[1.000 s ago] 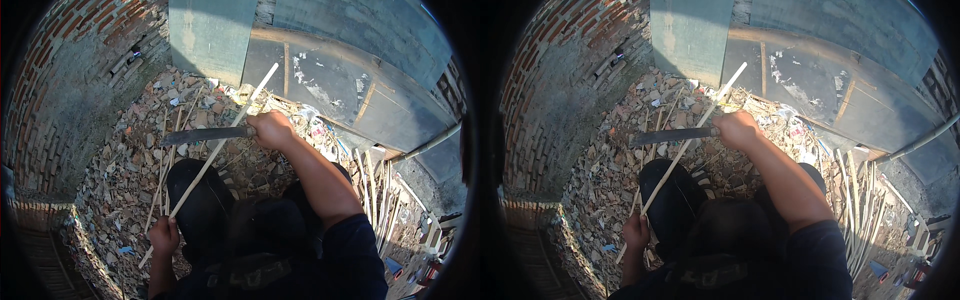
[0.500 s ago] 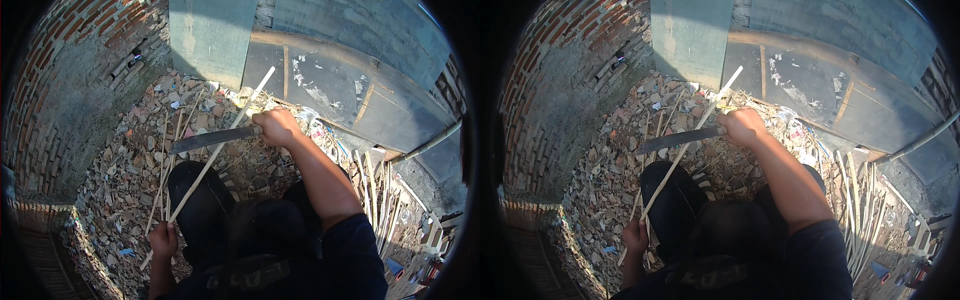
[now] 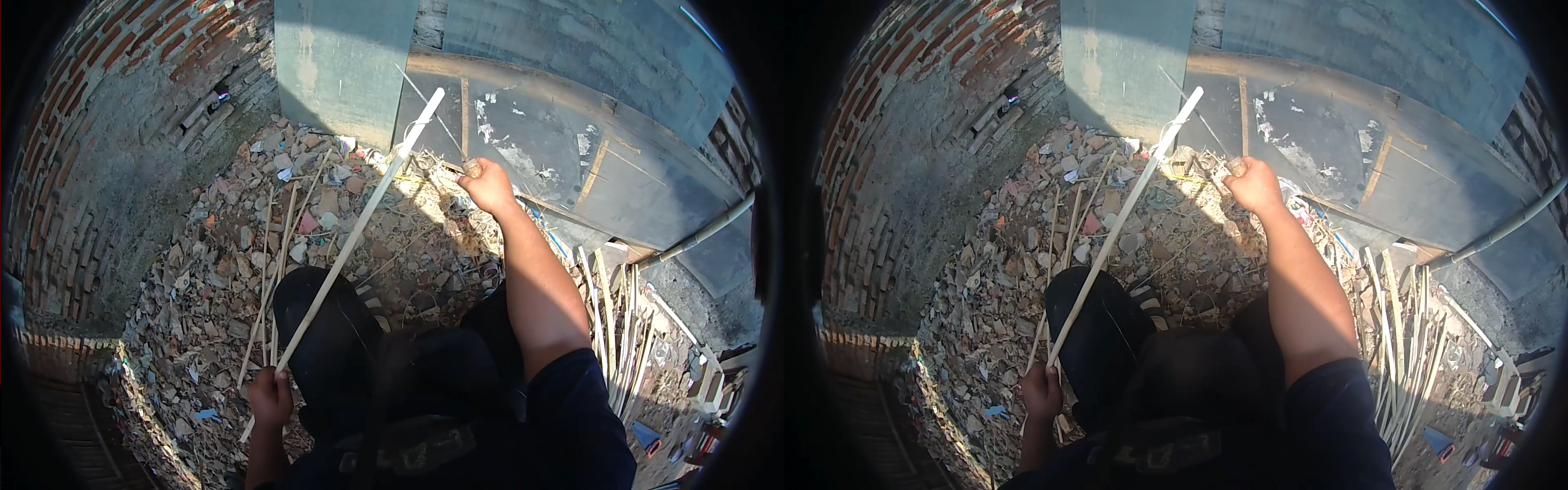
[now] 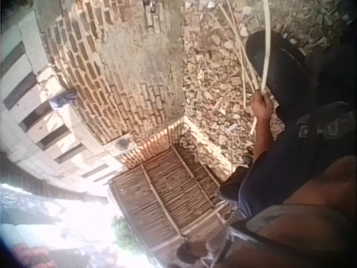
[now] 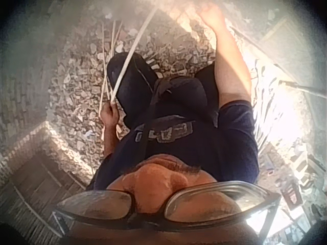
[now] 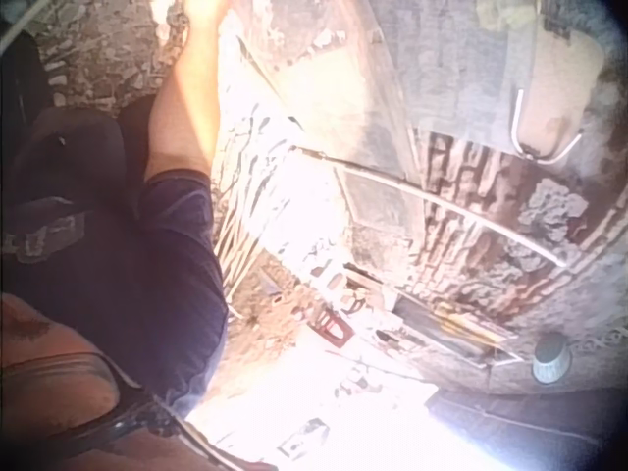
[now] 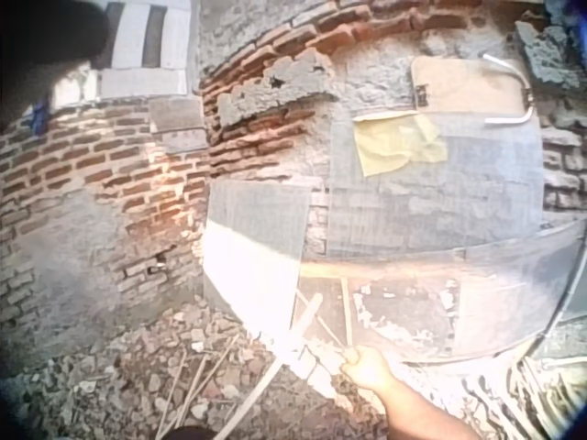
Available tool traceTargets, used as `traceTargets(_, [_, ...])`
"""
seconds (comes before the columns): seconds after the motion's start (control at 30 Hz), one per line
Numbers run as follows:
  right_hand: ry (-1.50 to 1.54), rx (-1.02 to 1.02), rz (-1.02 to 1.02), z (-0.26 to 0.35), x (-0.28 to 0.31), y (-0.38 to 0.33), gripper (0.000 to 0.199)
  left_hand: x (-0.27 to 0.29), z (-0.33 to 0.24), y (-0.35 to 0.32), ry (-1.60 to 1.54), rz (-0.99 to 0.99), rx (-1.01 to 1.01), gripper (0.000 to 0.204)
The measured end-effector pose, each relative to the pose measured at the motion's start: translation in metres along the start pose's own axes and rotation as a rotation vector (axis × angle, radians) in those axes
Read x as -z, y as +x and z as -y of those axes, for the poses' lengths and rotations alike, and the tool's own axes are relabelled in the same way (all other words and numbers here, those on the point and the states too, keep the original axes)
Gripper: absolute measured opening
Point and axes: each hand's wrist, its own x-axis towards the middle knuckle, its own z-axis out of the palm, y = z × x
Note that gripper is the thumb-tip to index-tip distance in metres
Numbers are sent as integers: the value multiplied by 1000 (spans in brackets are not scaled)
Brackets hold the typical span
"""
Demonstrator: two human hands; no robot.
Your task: The person scrapes and shaves a bamboo stick with a knife by hand.
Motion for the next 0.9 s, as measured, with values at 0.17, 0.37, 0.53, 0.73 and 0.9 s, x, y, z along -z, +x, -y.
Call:
traceTargets(0.17, [213,-47,-140,-19,-4,13,49,5,-8,6,27,-18,4,18])
traceTargets(0.37, [19,193,-142,16,13,-16,45,6,-17,8,25,43,72,17])
traceTargets(0.53, [-220,511,-124,28,23,-32,38,2,-22,9,39,24,51,22])
traceTargets(0.73, [-374,262,-42,30,42,-30,37,2,-21,4,16,-22,39,22])
traceTargets(0.9, [-139,100,-161,3,52,-15,49,5,-28,4,28,16,16,29])
